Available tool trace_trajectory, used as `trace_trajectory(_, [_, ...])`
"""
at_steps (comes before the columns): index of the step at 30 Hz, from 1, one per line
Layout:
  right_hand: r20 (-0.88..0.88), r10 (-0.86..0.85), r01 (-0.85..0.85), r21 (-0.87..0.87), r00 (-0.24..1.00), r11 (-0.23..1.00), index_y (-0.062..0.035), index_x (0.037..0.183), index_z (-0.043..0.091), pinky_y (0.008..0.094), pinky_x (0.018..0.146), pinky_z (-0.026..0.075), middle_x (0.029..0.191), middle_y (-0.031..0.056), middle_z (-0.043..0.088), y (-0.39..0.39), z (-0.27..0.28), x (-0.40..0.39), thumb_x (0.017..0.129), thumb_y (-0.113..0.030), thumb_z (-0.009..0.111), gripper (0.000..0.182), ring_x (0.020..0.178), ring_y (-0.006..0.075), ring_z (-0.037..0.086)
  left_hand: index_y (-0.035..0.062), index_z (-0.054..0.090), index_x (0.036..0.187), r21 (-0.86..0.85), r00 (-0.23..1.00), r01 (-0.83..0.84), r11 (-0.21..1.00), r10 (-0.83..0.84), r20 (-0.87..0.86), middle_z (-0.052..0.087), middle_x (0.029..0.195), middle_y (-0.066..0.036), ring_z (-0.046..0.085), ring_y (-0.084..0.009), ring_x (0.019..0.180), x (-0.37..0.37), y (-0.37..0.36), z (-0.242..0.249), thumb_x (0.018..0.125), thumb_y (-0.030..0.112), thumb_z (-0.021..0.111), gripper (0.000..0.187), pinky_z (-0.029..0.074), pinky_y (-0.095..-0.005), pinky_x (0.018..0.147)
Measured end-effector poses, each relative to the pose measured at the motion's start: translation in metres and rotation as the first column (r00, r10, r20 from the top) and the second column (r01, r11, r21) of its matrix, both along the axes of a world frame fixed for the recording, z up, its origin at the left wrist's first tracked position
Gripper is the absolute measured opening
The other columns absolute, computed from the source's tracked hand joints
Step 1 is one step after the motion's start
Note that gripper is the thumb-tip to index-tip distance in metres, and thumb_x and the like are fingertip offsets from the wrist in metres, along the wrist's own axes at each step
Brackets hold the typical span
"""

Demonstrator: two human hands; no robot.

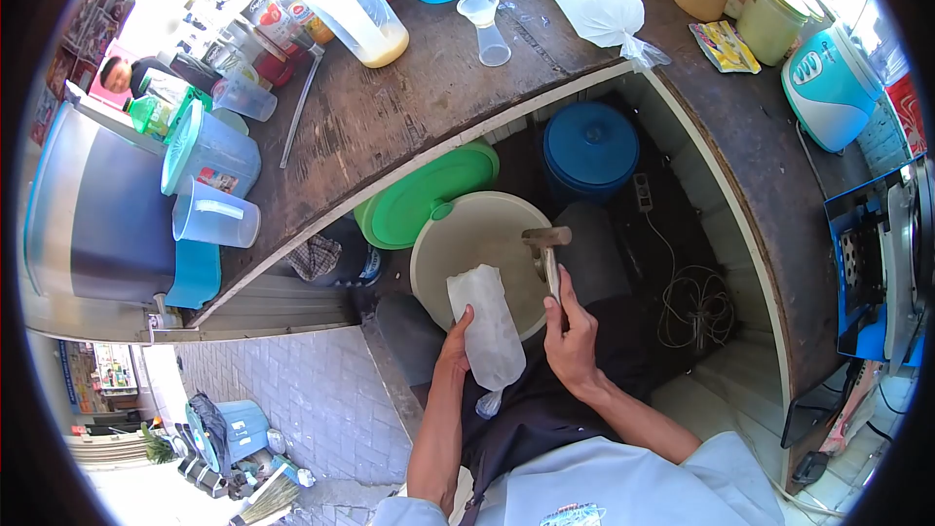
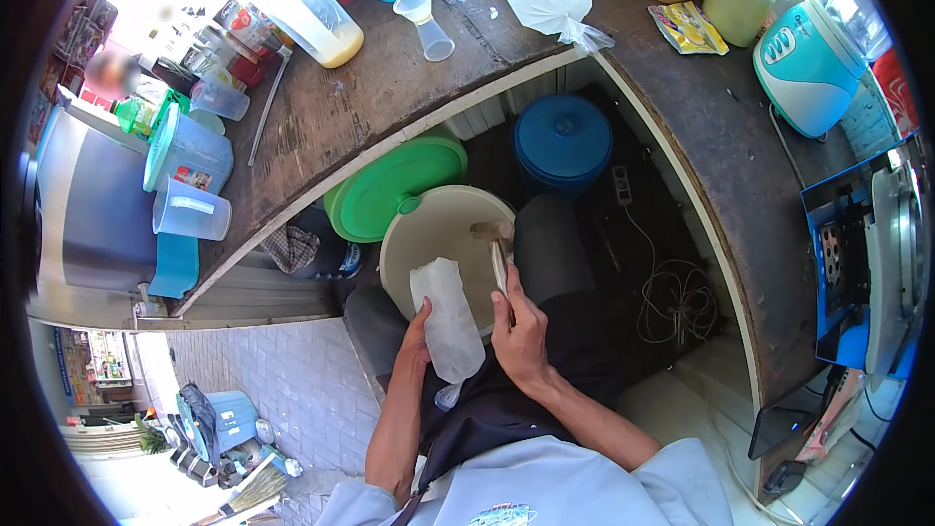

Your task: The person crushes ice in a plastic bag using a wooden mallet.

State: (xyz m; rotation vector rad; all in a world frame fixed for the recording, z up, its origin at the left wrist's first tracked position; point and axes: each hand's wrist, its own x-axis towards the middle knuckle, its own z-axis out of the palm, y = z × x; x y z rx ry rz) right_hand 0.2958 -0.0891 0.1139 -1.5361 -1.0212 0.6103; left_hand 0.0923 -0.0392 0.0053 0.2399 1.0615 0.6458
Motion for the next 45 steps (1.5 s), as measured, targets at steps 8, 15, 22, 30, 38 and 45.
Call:
trace_trajectory(8, [-0.078, 0.386, -0.375, -0.469, 0.919, 0.799, 0.0060, 0.124, 0.050, 0.0331, 0.072, 0.049, 0.104, 0.0288, 0.060, -0.022, -0.045, -0.005, 0.090, -0.007, 0.055, 0.037, 0.084, 0.0382, 0.064, 0.0049, 0.042, 0.132, -0.014, 0.998, -0.047, 0.999, 0.047, 0.044, 0.059, 0.116, -0.013, 0.060, -0.0288, 0.104, -0.007, 0.006, -0.005, 0.081, 0.042, 0.069, 0.068, 0.050, -0.0445, 0.087])
trace_trajectory(15, [0.000, 0.132, -0.131, -0.118, 0.991, 0.984, 0.0064, 0.125, 0.049, 0.0357, 0.063, 0.047, 0.080, 0.0276, 0.058, -0.016, 0.000, -0.006, 0.088, -0.004, 0.056, 0.040, 0.070, 0.0378, 0.062, 0.0037, 0.046, 0.129, 0.017, 0.999, -0.034, 0.999, 0.034, 0.017, 0.060, 0.116, -0.015, 0.060, -0.0301, 0.104, 0.000, 0.004, 0.002, 0.081, 0.049, 0.065, 0.069, 0.049, -0.0453, 0.089])
trace_trajectory(22, [0.038, 0.370, -0.338, -0.329, 0.928, 0.882, 0.0089, 0.120, 0.052, 0.0377, 0.064, 0.048, 0.084, 0.0301, 0.058, -0.020, -0.048, -0.008, 0.087, -0.003, 0.056, 0.036, 0.080, 0.0413, 0.062, 0.0031, 0.047, 0.128, 0.048, 0.998, -0.034, 0.998, 0.031, 0.056, 0.060, 0.115, -0.016, 0.060, -0.0310, 0.103, 0.003, 0.005, 0.001, 0.081, 0.054, 0.063, 0.072, 0.048, -0.0459, 0.090])
trace_trajectory(30, [0.059, 0.175, -0.176, 0.025, 0.983, 0.984, 0.0088, 0.125, 0.048, 0.0298, 0.059, 0.046, 0.073, 0.0204, 0.057, 0.002, -0.018, -0.009, 0.092, -0.007, 0.052, 0.037, 0.058, 0.0211, 0.056, 0.0032, 0.048, 0.127, 0.027, 0.998, -0.048, 0.998, 0.047, 0.044, 0.061, 0.114, -0.016, 0.060, -0.0311, 0.103, 0.000, -0.003, 0.002, 0.080, 0.054, 0.064, 0.072, 0.048, -0.0461, 0.089])
trace_trajectory(38, [-0.618, 0.129, -0.381, -0.296, 0.776, 0.876, -0.0128, 0.138, 0.042, 0.0214, 0.041, 0.031, 0.064, -0.0018, 0.043, 0.024, -0.031, 0.004, 0.099, -0.021, 0.043, 0.040, 0.047, 0.0052, 0.037, 0.0049, 0.050, 0.125, 0.059, 0.953, -0.207, 0.976, 0.188, 0.240, 0.061, 0.111, -0.014, 0.061, -0.0310, 0.098, -0.006, -0.004, -0.008, 0.080, 0.056, 0.062, 0.069, 0.049, -0.0451, 0.086])
trace_trajectory(45, [-0.633, 0.140, -0.462, -0.377, 0.761, 0.803, -0.0149, 0.137, 0.042, 0.0197, 0.040, 0.028, 0.062, -0.0046, 0.039, 0.028, -0.021, 0.000, 0.100, -0.023, 0.042, 0.038, 0.046, 0.0036, 0.034, 0.0033, 0.051, 0.122, -0.084, 0.740, -0.164, 0.983, 0.179, 0.649, 0.062, 0.101, -0.012, 0.061, -0.0266, 0.094, 0.019, -0.018, -0.011, 0.085, 0.052, 0.057, 0.062, 0.051, -0.0385, 0.081])
